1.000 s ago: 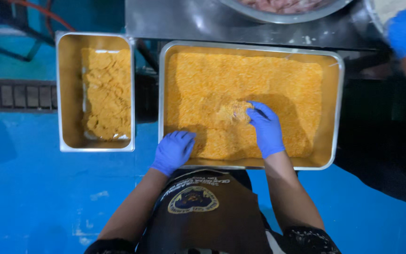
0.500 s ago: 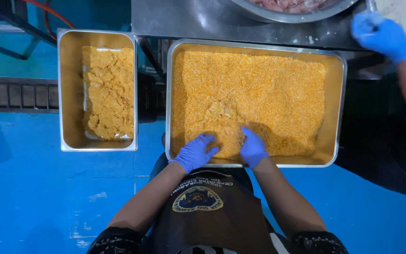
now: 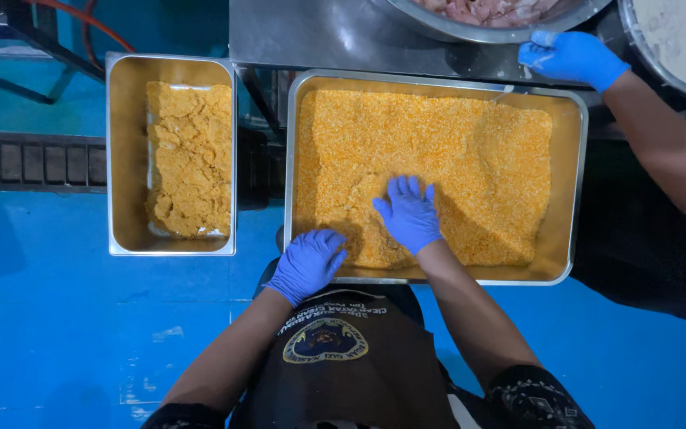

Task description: The person, wearing blue gloves, presses raw chicken pieces into a large tray of orange breadcrumbs, coats them, and places the coated pieces into a smaller tray of finished breaded pieces, repeating this cycle continuously. A coworker nearby handles raw chicken and flour at the adjacent table.

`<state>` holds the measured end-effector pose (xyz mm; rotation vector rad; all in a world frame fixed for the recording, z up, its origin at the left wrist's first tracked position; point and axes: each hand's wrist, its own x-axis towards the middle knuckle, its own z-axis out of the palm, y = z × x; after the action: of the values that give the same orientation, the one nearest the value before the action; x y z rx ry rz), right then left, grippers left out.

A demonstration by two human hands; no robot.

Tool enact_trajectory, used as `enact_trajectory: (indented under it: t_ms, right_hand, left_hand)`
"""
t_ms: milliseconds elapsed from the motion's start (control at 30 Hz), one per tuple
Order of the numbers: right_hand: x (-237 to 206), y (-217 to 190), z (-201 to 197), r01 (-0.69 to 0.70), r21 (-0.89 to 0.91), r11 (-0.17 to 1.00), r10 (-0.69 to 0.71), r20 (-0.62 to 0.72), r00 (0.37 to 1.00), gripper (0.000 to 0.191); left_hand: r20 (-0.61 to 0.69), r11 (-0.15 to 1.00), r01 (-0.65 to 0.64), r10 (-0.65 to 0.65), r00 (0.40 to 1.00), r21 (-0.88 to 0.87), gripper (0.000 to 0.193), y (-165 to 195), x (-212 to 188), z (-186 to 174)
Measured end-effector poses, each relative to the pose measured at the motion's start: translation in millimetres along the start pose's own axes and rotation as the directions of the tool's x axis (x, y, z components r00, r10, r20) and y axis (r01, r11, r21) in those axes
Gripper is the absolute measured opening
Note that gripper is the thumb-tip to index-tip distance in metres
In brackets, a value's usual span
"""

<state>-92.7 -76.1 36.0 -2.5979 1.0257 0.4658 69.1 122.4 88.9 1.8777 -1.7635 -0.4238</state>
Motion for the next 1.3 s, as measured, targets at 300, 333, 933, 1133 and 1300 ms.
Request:
enact_trajectory:
  t_ms: [300, 333, 933, 1133, 1300]
  right_hand:
    - [6.0, -29.1, 12.8, 0.110, -0.033, 0.993, -0.110, -0.006, 0.994, 0.084]
    - [3.6, -32.9, 16.6, 0.185, -0.039, 0.982, -0.187, -0.074, 0.980, 0.088]
    - [29.5, 4.9, -30.4, 0.151, 0.275, 0.950, -0.069, -0.285, 0.956, 0.058]
    - [54.6, 27.9, -20.0, 0.042, 0.268, 0.963, -0.113, 0.254, 0.961, 0.084]
    - [46.1, 40.2, -17.4, -0.018, 0.456, 0.890, -0.118, 0.267, 0.956, 0.079]
  left_hand:
    - [0.008, 0.998, 0.012, -0.012, 1.000, 0.056, 0.018, -3.9, -6.5, 8.9]
    - [0.011, 0.998, 0.007, -0.007, 1.000, 0.065, 0.017, -5.4, -5.4, 9.3]
    - [0.075, 0.995, 0.034, -0.041, 0.996, 0.096, 0.018, -10.0, -7.0, 20.8]
    - [0.070, 0.995, 0.035, -0.042, 0.997, 0.091, 0.017, -9.3, -6.3, 17.4]
    - [0.068, 0.994, 0.050, -0.056, 0.996, 0.094, 0.018, -9.3, -7.9, 15.4]
